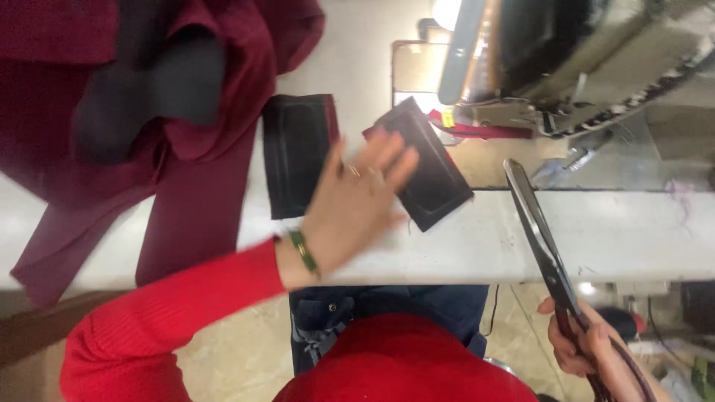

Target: The person uses shears to trim the edges of a small, dark piece of fabric on a white work surface. They hold the fabric with one hand while cutting along the perimeter with the other, occasionally repositioning the material to access different sides.

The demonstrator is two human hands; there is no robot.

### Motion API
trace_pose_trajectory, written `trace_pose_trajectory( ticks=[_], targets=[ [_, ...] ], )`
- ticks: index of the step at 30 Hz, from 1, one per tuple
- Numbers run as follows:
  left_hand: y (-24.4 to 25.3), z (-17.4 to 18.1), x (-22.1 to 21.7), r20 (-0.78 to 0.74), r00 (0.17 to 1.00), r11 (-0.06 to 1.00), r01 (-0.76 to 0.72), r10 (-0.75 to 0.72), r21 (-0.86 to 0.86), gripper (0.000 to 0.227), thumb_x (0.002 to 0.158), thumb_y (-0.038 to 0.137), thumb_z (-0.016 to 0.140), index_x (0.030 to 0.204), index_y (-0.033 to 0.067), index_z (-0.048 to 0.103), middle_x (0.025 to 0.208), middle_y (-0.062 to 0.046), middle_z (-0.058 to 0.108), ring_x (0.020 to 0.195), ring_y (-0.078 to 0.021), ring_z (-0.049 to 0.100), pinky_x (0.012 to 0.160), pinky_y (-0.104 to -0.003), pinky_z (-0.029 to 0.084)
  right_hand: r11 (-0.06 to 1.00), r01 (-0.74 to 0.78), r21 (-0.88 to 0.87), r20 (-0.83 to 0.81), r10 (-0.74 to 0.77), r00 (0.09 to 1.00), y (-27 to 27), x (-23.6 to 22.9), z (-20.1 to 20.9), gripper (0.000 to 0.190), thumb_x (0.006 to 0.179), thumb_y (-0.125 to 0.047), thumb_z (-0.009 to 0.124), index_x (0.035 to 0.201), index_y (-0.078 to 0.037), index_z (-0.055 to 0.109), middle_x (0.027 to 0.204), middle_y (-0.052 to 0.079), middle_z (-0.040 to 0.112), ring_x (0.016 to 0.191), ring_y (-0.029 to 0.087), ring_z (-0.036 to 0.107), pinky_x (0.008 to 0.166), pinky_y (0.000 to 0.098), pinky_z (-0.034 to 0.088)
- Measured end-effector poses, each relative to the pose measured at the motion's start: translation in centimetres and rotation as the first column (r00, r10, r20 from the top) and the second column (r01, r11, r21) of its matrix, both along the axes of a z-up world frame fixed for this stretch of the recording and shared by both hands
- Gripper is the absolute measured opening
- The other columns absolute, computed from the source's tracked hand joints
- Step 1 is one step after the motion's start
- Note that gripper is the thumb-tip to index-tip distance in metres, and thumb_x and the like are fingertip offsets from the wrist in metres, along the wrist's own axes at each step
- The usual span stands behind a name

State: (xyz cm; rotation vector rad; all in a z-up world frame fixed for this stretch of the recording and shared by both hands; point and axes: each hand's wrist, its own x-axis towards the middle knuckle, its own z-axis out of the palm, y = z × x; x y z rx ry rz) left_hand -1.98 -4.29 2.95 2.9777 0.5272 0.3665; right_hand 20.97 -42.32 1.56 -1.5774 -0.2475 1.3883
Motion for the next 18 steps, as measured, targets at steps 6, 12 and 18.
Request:
trace_pose_trajectory(
  ticks=[6, 12, 18],
  targets=[
    [-5.9, 1.0, -5.4, 0.182, 0.956, 0.931, 0.272, -0.232, -0.242, 0.071, 0.089, 0.041, 0.082, 0.145, 0.0114, 0.05, 0.153, -0.014, 0.048, 0.148, -0.0364, 0.041, 0.123, -0.061, 0.032, 0.989, -0.145, -0.024, 0.032, 0.146, 0.989, 1.4, -0.2, 0.0, 0.094, 0.08, -0.071, 0.051, 0.133, 0.006, 0.062, 0.068, 0.012, 0.036, 0.048, 0.011, 0.016, 0.041, 0.0276, 0.011],
    [-5.9, 0.4, -7.6, 0.259, 0.939, 0.91, 0.3, -0.228, -0.286, 0.039, 0.098, 0.026, 0.074, 0.132, 0.009, 0.064, 0.139, -0.012, 0.06, 0.14, -0.0365, 0.051, 0.122, -0.054, 0.036, 0.983, -0.163, -0.089, -0.025, 0.162, 0.987, 2.1, 0.5, -0.7, 0.097, 0.076, -0.071, 0.052, 0.134, 0.006, 0.063, 0.068, 0.013, 0.036, 0.046, 0.014, 0.018, 0.04, 0.0306, 0.015],
    [-5.6, -0.5, -6.6, 0.298, 0.92, 0.896, 0.342, -0.256, -0.284, 0.037, 0.1, 0.024, 0.071, 0.131, 0.0068, 0.063, 0.138, -0.013, 0.06, 0.139, -0.0361, 0.052, 0.121, -0.053, 0.039, 0.982, -0.181, 0.05, -0.09, 0.185, 0.979, 0.7, 1.0, -2.0, 0.095, 0.081, -0.07, 0.056, 0.138, 0.005, 0.059, 0.069, 0.011, 0.036, 0.046, 0.01, 0.015, 0.038, 0.0282, 0.012]
  ],
)
